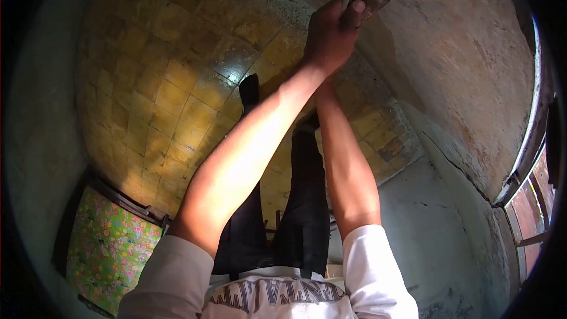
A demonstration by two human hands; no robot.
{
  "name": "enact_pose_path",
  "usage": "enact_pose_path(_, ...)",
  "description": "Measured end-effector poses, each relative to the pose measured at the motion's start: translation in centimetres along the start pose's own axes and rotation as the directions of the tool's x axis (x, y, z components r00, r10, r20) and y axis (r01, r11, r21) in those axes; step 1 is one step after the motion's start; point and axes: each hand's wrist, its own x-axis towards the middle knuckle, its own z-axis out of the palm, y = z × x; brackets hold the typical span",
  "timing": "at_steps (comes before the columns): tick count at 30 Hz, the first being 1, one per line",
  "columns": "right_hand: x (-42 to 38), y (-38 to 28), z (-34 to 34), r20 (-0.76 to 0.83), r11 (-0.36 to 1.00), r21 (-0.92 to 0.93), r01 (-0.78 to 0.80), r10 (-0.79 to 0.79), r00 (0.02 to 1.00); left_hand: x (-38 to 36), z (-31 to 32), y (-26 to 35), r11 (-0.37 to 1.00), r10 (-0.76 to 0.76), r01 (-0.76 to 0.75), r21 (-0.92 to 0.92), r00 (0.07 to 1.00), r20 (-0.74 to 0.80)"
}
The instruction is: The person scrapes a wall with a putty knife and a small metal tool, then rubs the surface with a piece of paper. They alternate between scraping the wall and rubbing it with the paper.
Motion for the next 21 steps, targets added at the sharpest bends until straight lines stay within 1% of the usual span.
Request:
enact_pose_path(3, 0.5, -0.4, 0.1, 0.010, 1.000, -0.007, 0.003, -0.003, 1.000, 0.3, 0.5, -0.6, 0.999, -0.031, 0.031, 0.020, 1.000, 0.006)
enact_pose_path(6, 0.6, -0.8, 0.0, 0.002, 1.000, -0.003, -0.003, 0.003, 1.000, -0.1, 0.4, -0.4, 0.993, -0.061, 0.065, -0.099, 0.997, 0.039)
enact_pose_path(9, 1.2, -0.6, -0.1, 0.010, 1.000, -0.016, 0.005, -0.005, 1.000, 0.0, 0.4, 0.2, 0.999, -0.015, 0.014, -0.033, 1.000, -0.015)
enact_pose_path(12, 1.7, -0.6, 0.2, 0.012, 0.999, -0.025, 0.029, -0.029, 1.000, 0.2, 0.3, 0.0, 0.998, -0.044, 0.044, -0.033, 0.999, 0.023)
enact_pose_path(14, 1.5, -1.0, 0.1, 0.009, 0.999, -0.038, 0.021, -0.021, 1.000, -0.9, 0.2, 0.2, 0.992, -0.104, 0.106, -0.067, 0.994, 0.028)
enact_pose_path(15, 1.4, -1.1, 0.2, 0.004, 0.999, -0.033, 0.025, -0.025, 1.000, -0.5, 0.4, 0.7, 0.990, -0.111, 0.114, -0.084, 0.993, 0.032)
enact_pose_path(18, 1.2, -1.2, -0.1, -0.002, 0.999, -0.043, 0.017, -0.017, 1.000, -0.7, 0.2, 1.2, 0.994, -0.077, 0.078, -0.078, 0.997, 0.018)
enact_pose_path(21, 1.7, -1.0, 0.2, -0.009, 0.998, -0.054, 0.035, -0.035, 0.999, -0.1, 0.2, 0.6, 0.999, -0.038, 0.038, -0.017, 0.999, -0.002)
